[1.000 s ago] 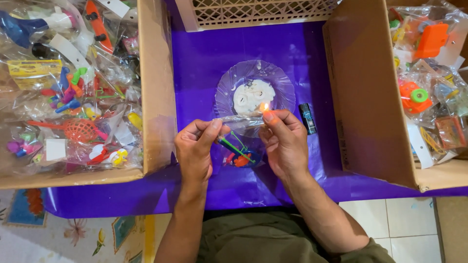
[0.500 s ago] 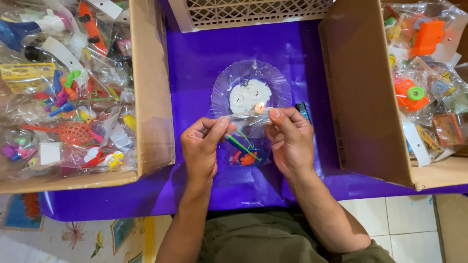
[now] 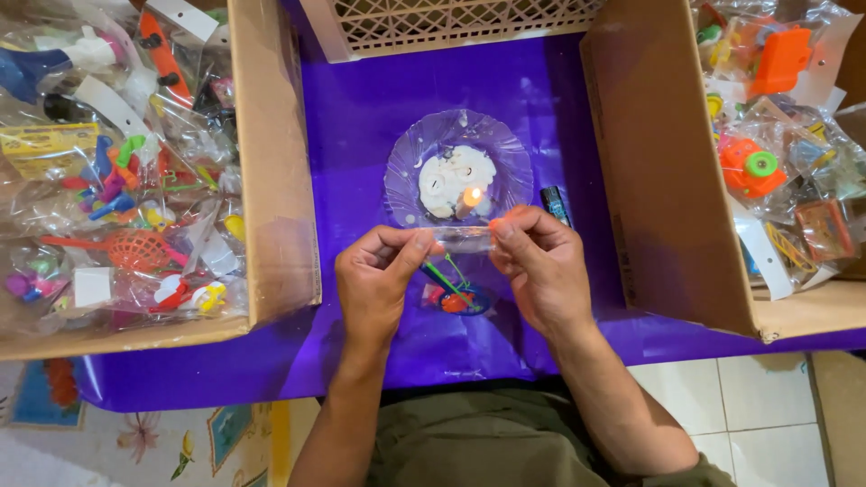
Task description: The person is packaging small toys into plastic bags and sealing the bags by melting the edges over a candle flame.
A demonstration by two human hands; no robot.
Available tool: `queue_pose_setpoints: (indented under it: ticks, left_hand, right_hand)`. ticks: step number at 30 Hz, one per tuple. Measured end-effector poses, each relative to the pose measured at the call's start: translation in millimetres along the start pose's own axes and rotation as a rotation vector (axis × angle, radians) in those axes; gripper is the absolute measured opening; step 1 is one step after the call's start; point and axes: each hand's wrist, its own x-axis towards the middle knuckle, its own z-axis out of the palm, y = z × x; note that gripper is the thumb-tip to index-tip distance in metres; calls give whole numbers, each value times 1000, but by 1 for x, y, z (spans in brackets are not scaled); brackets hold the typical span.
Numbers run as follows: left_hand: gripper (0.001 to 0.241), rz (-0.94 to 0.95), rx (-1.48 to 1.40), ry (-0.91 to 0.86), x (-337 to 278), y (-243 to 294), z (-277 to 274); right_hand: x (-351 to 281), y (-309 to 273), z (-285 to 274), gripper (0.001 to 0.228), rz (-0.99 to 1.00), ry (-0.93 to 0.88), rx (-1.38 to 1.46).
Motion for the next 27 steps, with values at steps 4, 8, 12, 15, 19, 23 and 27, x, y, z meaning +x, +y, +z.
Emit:
queue_pose_setpoints:
  ticks: [4, 8, 12, 15, 19, 23, 27]
  left_hand:
    - [17, 15, 21, -16, -3, 0, -3]
    - [17, 26, 4, -21, -2, -4, -3]
    - [18, 34, 9, -17, 2, -2, -4]
    - [16, 37, 5, 10, 3, 4, -1]
    - [15, 27, 1, 18, 5, 6, -2]
    - [16, 21, -21, 29, 7, 3, -2]
    - [16, -32, -73, 55, 9, 3, 0]
  right_hand:
    - [-6, -9, 6, 11, -4, 19, 10]
    - [-8, -17, 7, 49, 75, -66, 6]
    - [-9, -15, 7, 42, 101, -84, -44]
    - [-8, -14, 12, 20, 82, -31, -5]
    - [-3, -12, 16, 15, 48, 12, -8]
    - [2, -5, 15, 14, 59, 51, 19]
    - [4, -5, 16, 14, 89, 78, 19]
